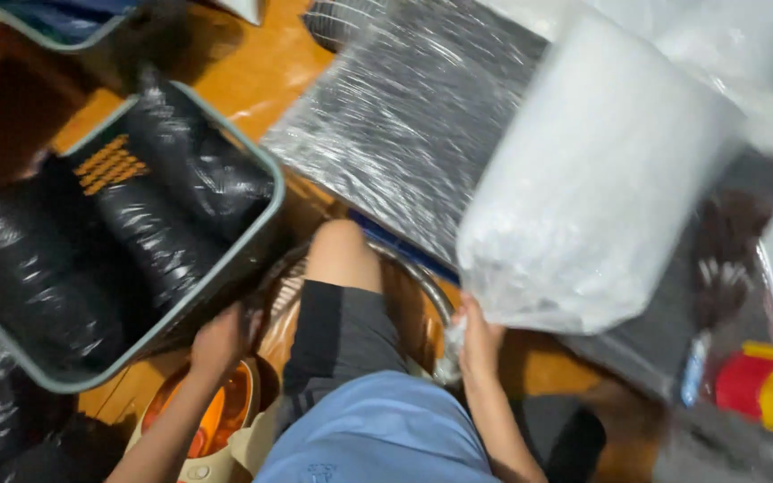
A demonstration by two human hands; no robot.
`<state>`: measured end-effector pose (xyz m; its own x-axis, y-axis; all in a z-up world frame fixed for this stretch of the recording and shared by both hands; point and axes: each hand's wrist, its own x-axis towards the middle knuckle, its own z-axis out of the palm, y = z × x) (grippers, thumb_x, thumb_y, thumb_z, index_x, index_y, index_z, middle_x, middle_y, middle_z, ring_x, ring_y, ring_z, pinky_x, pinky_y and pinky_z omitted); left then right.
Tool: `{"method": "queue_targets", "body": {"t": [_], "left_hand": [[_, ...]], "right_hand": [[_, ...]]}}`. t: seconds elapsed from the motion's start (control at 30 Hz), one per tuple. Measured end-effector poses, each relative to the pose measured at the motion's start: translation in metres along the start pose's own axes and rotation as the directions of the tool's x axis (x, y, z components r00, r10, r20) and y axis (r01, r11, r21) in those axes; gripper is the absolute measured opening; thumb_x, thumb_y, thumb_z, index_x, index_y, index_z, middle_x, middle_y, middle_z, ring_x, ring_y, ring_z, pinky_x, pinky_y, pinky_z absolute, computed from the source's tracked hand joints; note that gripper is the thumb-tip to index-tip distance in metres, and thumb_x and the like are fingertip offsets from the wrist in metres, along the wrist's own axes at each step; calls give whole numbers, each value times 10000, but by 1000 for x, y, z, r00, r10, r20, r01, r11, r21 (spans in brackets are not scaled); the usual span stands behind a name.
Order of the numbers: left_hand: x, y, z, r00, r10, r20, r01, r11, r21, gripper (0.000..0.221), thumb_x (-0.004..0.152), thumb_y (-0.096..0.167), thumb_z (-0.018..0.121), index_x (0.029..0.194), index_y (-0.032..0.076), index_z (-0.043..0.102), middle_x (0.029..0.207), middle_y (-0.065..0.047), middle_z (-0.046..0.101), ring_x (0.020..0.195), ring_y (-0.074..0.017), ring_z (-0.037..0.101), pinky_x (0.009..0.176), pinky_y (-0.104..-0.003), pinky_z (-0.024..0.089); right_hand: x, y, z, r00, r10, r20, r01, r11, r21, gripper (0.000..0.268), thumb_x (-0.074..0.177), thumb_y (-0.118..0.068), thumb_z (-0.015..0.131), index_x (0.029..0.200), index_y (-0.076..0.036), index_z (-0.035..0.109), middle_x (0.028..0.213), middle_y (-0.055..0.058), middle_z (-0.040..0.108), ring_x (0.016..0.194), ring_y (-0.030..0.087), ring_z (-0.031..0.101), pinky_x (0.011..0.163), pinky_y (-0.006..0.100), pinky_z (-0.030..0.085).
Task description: The person uses a vacuum sealer to compress a white pillow inside a plastic bag, manipulating the bag and nozzle by hand to remove the air and then sealing the bag closed.
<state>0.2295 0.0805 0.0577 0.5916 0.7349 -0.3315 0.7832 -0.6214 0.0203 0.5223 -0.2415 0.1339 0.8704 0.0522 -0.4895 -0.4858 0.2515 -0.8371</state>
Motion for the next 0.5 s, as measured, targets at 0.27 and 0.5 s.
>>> {"method": "queue_targets", "body": {"t": [0.27,0.5], "left_hand": [[46,358,-220,401,616,-678,-913,331,-238,353,932,300,764,1109,16,653,1074,-185,640,1048,-424,651,866,-494,525],[86,556,-193,342,757,-557,-931,355,-90,890,959,714,543,1497,7,494,1608,-226,324,1522,-392,159,1213,-616,125]], "right_hand": [[-1,38,-11,995,-71,-76,59,987,-152,232,855,-240,815,941,-48,718,686,76,674,550,127,642,501,276,532],[-3,52,-26,998,-42,-53,37,995,-95,361,848,-133,734,1159,38,667,806,116,688,528,163,558,467,284,496]]}}
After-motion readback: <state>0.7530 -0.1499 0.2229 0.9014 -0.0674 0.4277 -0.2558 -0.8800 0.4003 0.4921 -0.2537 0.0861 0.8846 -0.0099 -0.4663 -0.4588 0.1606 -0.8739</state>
